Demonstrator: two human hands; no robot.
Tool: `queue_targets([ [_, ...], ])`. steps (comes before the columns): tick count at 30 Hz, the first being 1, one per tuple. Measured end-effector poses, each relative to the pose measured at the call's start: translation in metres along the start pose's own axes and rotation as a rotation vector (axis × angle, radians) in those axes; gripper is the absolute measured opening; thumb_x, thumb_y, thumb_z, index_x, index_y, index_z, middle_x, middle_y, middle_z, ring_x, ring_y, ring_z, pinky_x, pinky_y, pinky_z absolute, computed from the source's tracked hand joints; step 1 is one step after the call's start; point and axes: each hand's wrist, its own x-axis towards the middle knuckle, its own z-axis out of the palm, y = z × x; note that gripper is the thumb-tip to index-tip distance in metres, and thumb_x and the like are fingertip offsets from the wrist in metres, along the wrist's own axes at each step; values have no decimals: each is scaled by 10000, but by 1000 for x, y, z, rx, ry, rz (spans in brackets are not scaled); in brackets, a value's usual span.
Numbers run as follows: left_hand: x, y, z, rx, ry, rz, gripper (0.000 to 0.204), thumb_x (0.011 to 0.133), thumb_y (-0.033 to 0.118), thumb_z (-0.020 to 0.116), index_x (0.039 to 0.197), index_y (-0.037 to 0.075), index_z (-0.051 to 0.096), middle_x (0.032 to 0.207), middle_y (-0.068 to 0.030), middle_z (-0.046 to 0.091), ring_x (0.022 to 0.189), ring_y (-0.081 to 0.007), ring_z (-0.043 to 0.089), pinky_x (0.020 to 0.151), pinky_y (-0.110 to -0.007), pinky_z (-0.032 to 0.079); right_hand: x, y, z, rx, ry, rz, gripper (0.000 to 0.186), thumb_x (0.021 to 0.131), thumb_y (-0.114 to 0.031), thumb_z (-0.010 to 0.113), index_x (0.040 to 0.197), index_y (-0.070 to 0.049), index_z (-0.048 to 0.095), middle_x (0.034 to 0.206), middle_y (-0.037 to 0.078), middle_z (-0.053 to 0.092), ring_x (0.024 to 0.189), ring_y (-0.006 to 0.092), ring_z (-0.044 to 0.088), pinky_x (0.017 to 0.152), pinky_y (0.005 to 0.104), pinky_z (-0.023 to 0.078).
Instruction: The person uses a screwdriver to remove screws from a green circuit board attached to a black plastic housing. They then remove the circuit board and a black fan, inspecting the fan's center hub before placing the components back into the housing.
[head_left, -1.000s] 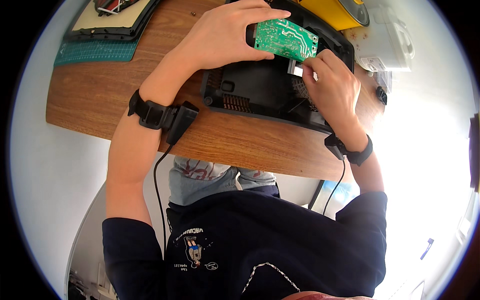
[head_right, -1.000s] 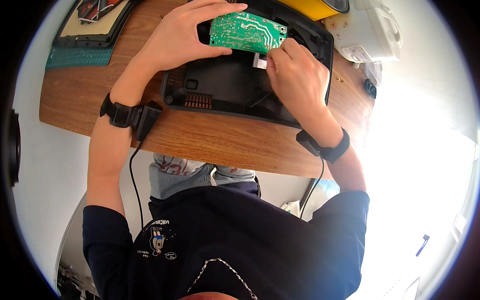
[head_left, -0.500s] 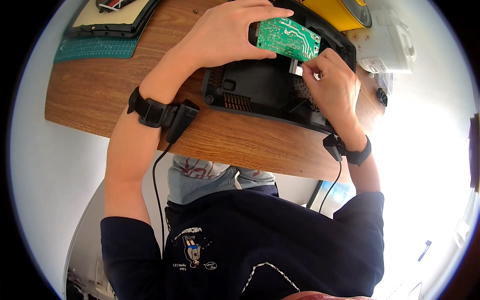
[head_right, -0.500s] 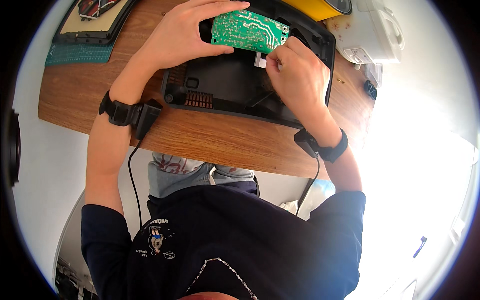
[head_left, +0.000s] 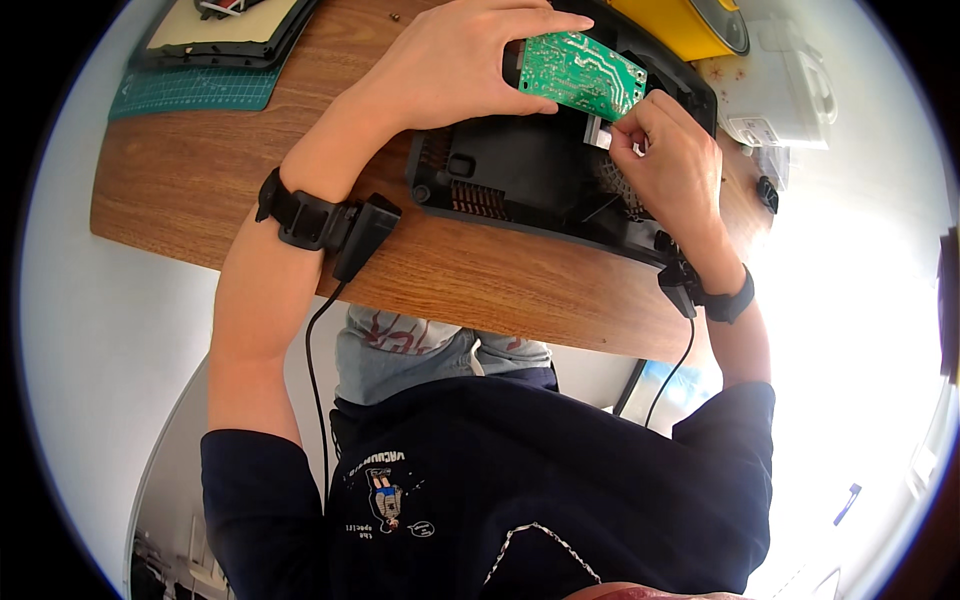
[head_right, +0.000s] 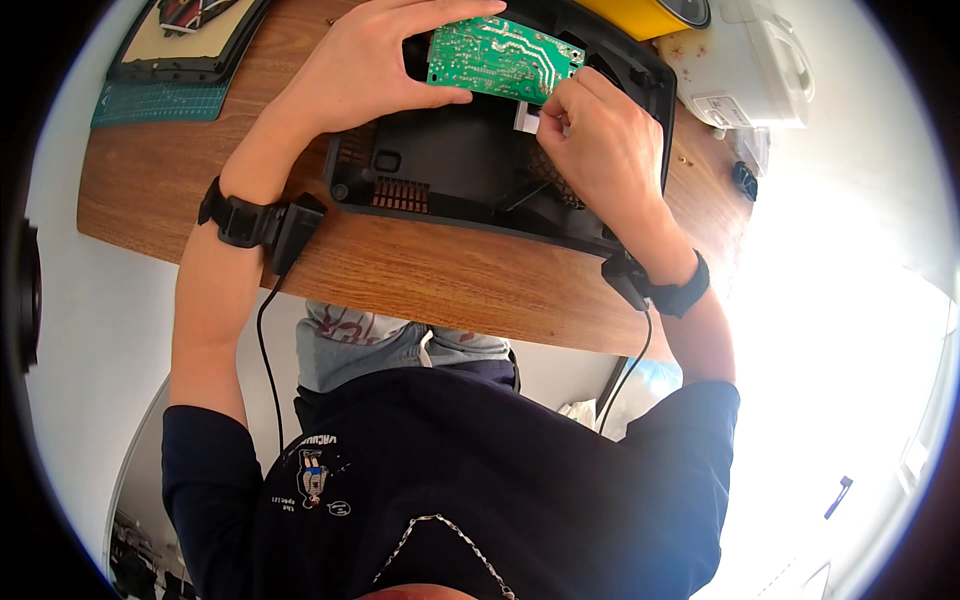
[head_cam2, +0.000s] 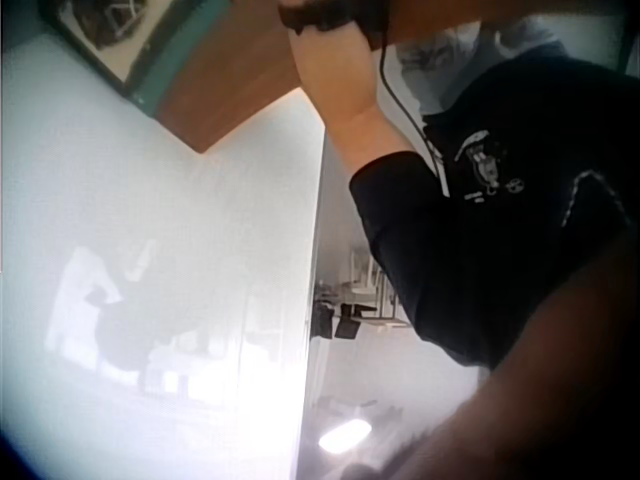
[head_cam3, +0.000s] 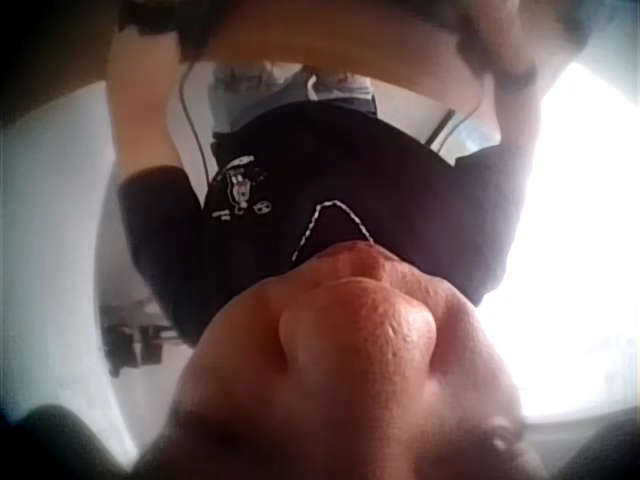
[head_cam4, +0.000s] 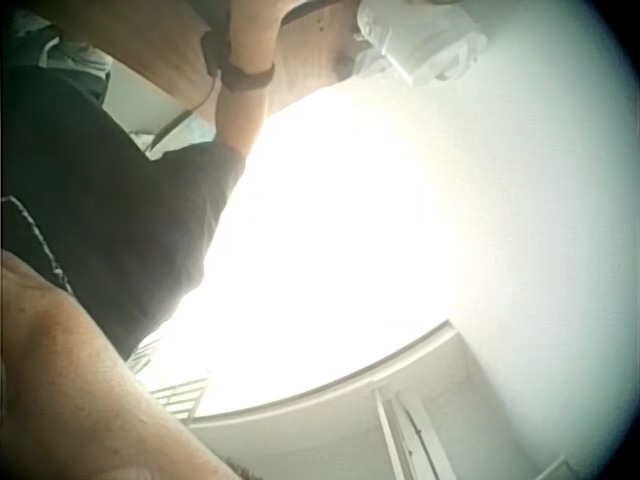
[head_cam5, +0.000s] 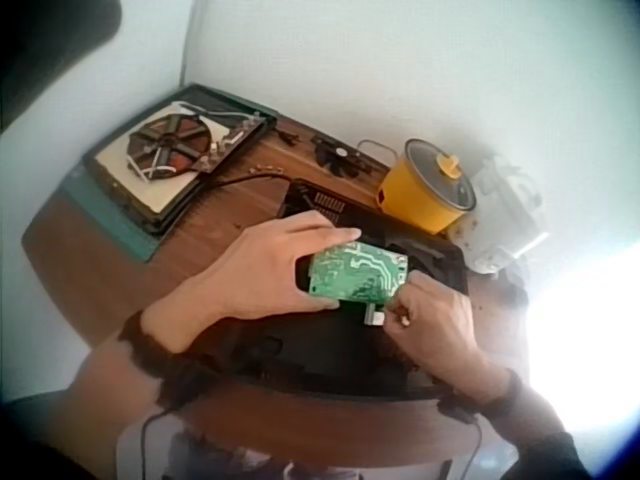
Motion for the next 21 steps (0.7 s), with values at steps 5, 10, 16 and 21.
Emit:
queue_targets([
  [5, 0, 0, -1, -16, -6, -14, 708, 750, 200, 865, 1404, 101, 614, 1249, -110, 636, 1094, -321, 653, 924, -399, 549, -2, -3, -1, -33, 34, -19, 68, 790, -106, 746, 783, -117, 679, 817, 18, 615, 714, 249, 660, 595, 386, 521],
  [10, 0, 0, -1, -22, -4, -12, 703, 747, 196, 868, 1397, 100, 618, 1245, -109, 635, 1090, -322, 653, 921, -400, 548, -4, -6, -1, -59, 78, 1, 51, 817, -130, 762, 809, -133, 712, 820, -8, 618, 694, 223, 657, 581, 368, 516],
  [16, -1, -1, 0, -24, -7, -12, 700, 746, 188, 871, 1393, 95, 619, 1238, -106, 636, 1089, -320, 652, 919, -398, 547, -5, -7, -2, -45, 86, 2, 44, 833, -153, 776, 804, -136, 748, 829, -27, 633, 693, 211, 659, 579, 354, 515],
  [21, 0, -2, 0, -27, -11, -6, 701, 748, 186, 871, 1394, 90, 617, 1238, -108, 635, 1096, -320, 650, 925, -394, 545, -5, -6, -1, -38, 95, -3, 49, 827, -154, 775, 793, -133, 748, 829, -20, 639, 707, 219, 663, 591, 359, 518],
])
